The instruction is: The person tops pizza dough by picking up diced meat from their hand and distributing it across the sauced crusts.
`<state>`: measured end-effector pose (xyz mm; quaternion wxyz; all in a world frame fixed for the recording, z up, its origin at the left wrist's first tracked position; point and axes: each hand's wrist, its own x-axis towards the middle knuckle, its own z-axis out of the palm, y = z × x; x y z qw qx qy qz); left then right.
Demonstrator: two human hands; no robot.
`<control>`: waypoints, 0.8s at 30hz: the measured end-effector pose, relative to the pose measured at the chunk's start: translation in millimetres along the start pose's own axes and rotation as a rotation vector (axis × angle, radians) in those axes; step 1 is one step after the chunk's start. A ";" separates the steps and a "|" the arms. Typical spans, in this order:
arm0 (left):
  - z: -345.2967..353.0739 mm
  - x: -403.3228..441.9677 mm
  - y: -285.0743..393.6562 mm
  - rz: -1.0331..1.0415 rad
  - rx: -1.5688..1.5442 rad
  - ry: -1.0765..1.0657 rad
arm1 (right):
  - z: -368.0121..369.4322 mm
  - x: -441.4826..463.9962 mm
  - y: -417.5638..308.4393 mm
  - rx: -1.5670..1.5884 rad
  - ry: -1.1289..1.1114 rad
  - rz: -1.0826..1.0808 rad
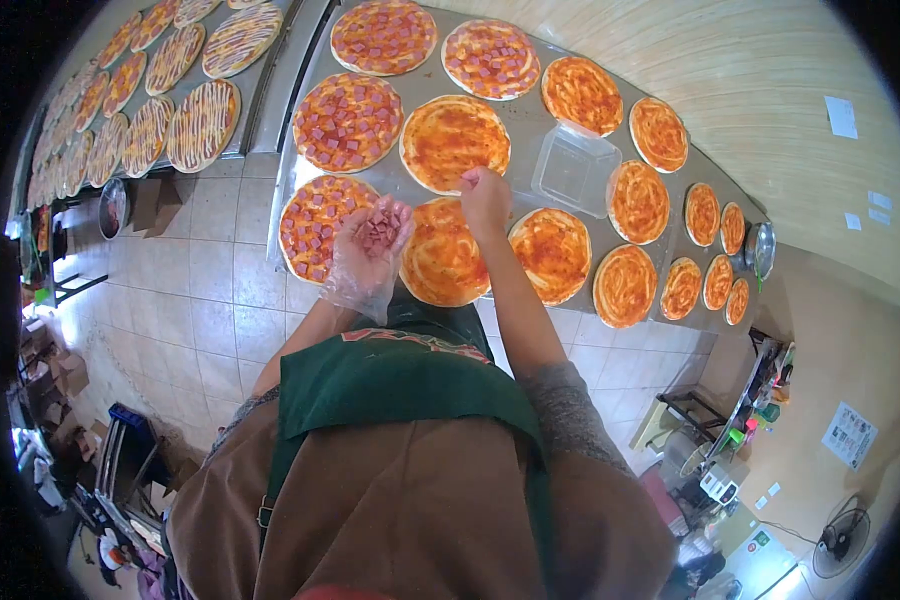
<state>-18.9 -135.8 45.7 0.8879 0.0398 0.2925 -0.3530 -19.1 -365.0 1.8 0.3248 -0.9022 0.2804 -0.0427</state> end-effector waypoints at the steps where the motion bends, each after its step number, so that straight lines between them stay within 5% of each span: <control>1: 0.5 2.3 -0.6 -0.004 0.006 0.002 | 0.4 1.4 3.0 -0.026 0.003 -0.028; 12: -0.3 20.1 -7.2 -0.021 -0.005 0.012 | -3.2 2.1 8.0 0.099 -0.086 0.110; 18: 3.2 20.7 -10.4 -0.027 -0.018 0.045 | -10.8 -5.6 6.2 -0.220 -0.003 -0.213; 24: 0.5 28.8 -15.1 -0.042 0.065 -0.012 | -24.5 -8.0 -8.1 -0.172 -0.047 -0.193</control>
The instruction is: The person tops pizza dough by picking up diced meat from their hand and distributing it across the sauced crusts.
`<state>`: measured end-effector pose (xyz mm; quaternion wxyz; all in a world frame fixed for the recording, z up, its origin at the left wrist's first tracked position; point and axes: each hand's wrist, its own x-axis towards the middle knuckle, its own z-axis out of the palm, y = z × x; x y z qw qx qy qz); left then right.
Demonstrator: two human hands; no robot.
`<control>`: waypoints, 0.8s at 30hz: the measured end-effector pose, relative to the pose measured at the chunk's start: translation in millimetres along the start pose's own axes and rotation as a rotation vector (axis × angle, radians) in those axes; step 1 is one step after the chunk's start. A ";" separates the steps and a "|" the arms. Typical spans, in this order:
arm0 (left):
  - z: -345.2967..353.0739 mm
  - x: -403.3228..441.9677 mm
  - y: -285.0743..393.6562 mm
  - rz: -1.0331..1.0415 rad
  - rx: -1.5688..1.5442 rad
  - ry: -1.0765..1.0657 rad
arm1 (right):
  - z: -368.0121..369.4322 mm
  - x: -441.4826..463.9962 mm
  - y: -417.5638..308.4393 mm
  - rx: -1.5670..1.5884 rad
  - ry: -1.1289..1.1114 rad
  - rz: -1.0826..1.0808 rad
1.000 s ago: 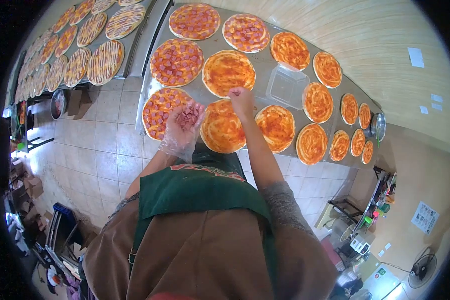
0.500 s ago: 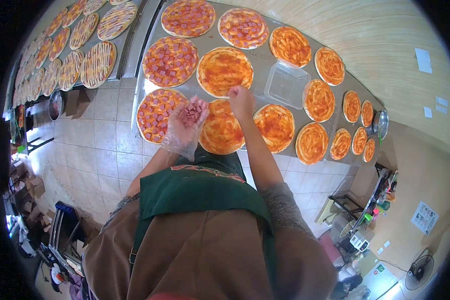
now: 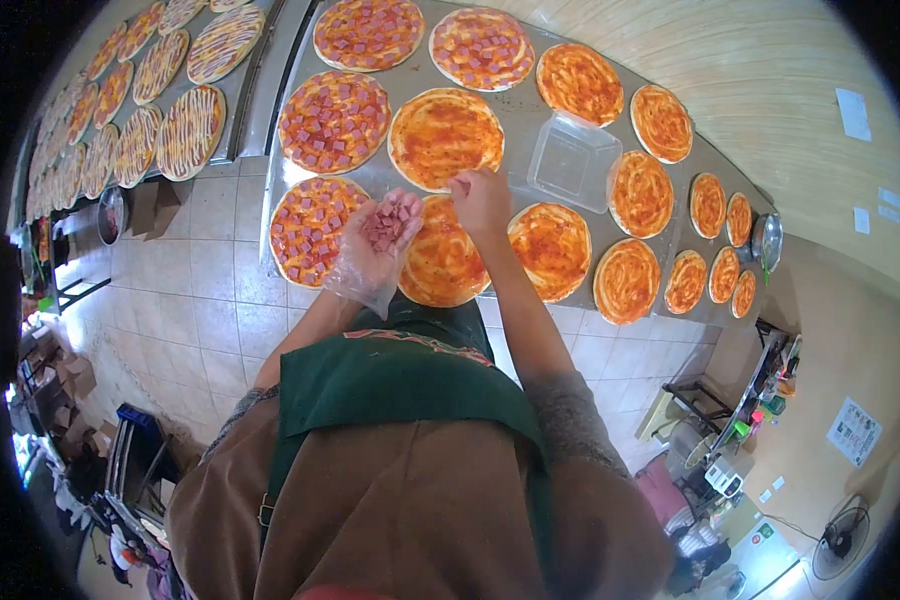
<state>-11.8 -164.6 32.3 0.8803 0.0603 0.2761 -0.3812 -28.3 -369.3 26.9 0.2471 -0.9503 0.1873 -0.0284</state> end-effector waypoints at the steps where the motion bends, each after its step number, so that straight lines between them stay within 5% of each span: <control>1: 4.4 0.4 -0.5 -0.002 0.020 0.014 | -5.7 -2.6 -7.4 0.114 0.010 -0.017; 3: 11.8 1.5 -2.6 -0.013 0.058 0.042 | -18.4 -11.8 -23.4 0.338 0.032 -0.046; 6: 1.4 12.1 -5.8 -0.006 0.124 0.037 | -40.1 -23.5 -54.1 0.331 -0.040 -0.280; 12: -7.2 29.3 -16.7 0.010 0.299 0.031 | -33.7 -28.5 -52.9 0.168 -0.008 -0.354; 24: 30.7 21.0 -27.4 -0.006 0.364 0.158 | -43.9 -20.4 -13.1 0.851 -0.313 0.173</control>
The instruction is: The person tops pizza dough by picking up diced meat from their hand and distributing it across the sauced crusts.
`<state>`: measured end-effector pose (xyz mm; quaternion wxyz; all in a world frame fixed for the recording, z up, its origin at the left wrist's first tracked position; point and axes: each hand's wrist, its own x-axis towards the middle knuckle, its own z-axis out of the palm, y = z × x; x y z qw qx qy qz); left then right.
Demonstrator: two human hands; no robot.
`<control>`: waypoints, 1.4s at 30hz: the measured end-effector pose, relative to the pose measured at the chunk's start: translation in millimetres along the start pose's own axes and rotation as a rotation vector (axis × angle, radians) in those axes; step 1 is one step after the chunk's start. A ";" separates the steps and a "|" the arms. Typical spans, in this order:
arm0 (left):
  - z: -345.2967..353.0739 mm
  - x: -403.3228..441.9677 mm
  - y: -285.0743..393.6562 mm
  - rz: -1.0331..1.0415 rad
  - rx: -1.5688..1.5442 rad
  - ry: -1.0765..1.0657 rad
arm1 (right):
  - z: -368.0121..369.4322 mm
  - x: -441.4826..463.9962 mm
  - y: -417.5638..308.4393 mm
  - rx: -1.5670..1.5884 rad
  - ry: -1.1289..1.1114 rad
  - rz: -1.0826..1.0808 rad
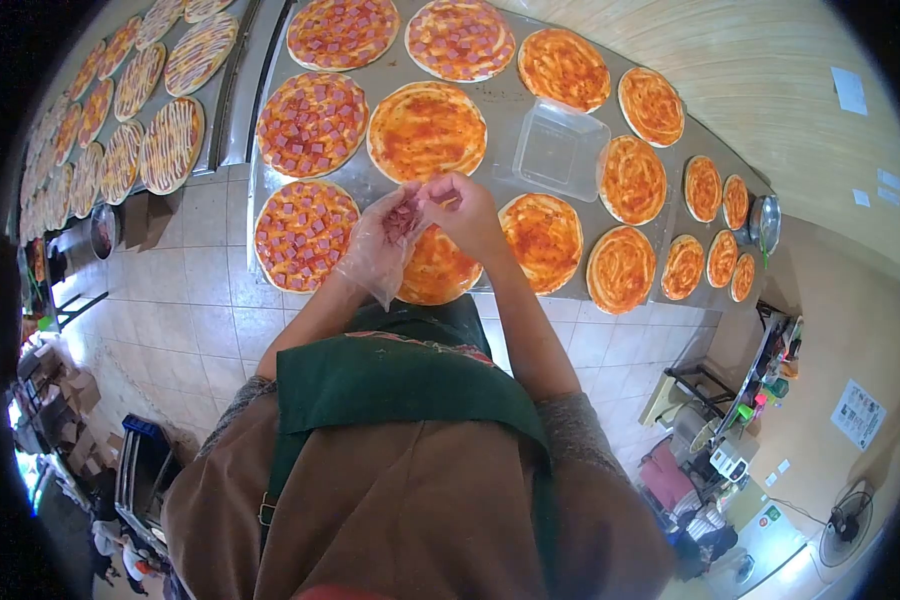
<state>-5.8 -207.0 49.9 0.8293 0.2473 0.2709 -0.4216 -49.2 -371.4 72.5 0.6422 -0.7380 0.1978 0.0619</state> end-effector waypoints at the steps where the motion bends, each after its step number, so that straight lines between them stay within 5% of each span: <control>1: -1.7 1.4 -0.5 0.000 -0.014 -0.011 | -2.3 -0.6 -0.4 0.141 -0.036 0.013; 3: -3.7 3.3 -0.1 0.001 -0.041 -0.032 | -5.8 -2.0 -2.5 0.425 -0.108 0.039; 9: 5.7 -6.6 2.9 -0.010 -0.040 -0.025 | -11.7 -2.6 1.9 0.349 -0.227 0.106; 15: -12.5 1.2 0.7 0.007 -0.063 -0.016 | -9.2 -2.8 -3.7 0.346 -0.104 0.089; 21: -30.0 -18.7 15.4 0.045 -0.099 0.034 | -45.1 30.7 47.8 -0.001 0.054 0.203; 27: -46.4 -22.9 24.9 0.045 -0.142 0.007 | -43.6 57.9 64.7 -0.580 0.121 0.050; 33: -47.4 -20.3 22.9 0.052 -0.111 -0.043 | -34.1 67.7 59.2 -0.704 0.157 0.052; 39: -47.7 -21.5 23.0 0.053 -0.132 -0.027 | -39.7 70.2 63.6 -0.605 0.257 -0.063; 42: -46.8 -22.2 24.6 0.055 -0.126 0.009 | -53.8 74.2 70.4 -0.152 0.221 0.118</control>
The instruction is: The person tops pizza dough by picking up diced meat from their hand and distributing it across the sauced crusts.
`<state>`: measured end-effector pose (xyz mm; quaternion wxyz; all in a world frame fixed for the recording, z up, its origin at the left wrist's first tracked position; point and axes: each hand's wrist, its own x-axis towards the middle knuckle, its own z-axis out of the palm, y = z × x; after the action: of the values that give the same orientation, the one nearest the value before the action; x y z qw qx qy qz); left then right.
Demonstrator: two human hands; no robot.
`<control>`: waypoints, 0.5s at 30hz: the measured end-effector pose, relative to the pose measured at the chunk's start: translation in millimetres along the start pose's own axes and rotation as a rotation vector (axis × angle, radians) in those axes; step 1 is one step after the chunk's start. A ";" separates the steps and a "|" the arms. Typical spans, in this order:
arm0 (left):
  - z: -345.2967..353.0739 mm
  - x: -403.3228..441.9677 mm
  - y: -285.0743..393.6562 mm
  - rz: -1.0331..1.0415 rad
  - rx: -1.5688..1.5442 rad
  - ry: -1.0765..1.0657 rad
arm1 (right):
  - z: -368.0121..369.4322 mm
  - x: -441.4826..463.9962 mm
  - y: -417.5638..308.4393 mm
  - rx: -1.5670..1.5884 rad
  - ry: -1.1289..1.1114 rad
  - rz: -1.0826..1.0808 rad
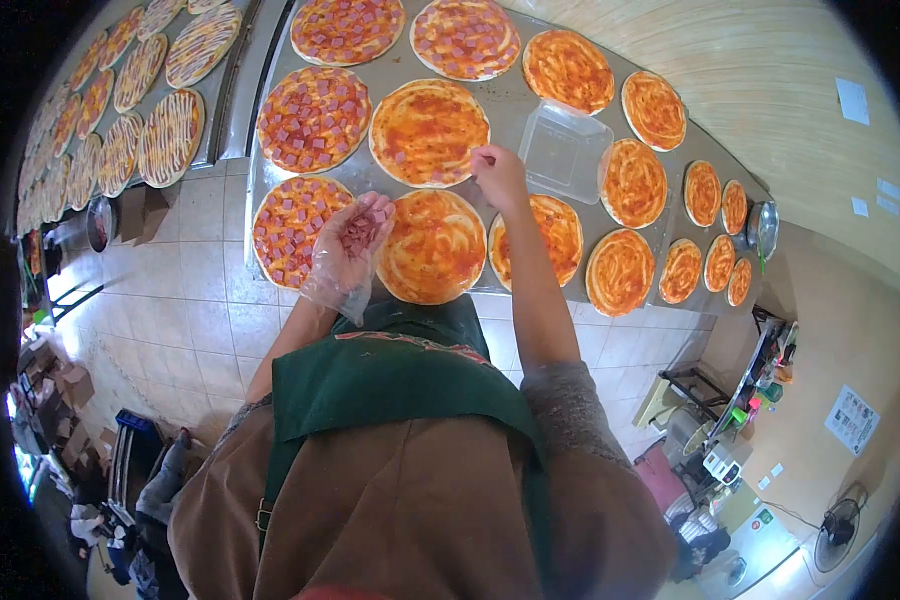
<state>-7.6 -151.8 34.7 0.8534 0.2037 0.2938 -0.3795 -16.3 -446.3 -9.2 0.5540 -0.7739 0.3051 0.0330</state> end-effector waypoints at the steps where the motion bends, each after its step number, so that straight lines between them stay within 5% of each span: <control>1: 0.0 -0.1 0.1 0.003 -0.003 -0.003 | -3.2 -0.3 0.5 0.055 -0.020 0.021; 3: 0.0 0.1 0.0 0.007 -0.008 -0.011 | -8.9 -1.8 0.6 0.164 -0.057 0.062; 15: 3.7 0.8 -0.7 -0.002 0.023 -0.010 | 4.1 11.5 -2.6 -0.511 0.076 -0.131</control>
<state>-6.4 -154.7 36.9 0.8520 0.2114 0.2854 -0.3848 -4.4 -447.2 -13.1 0.3299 -0.9074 0.2567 0.0439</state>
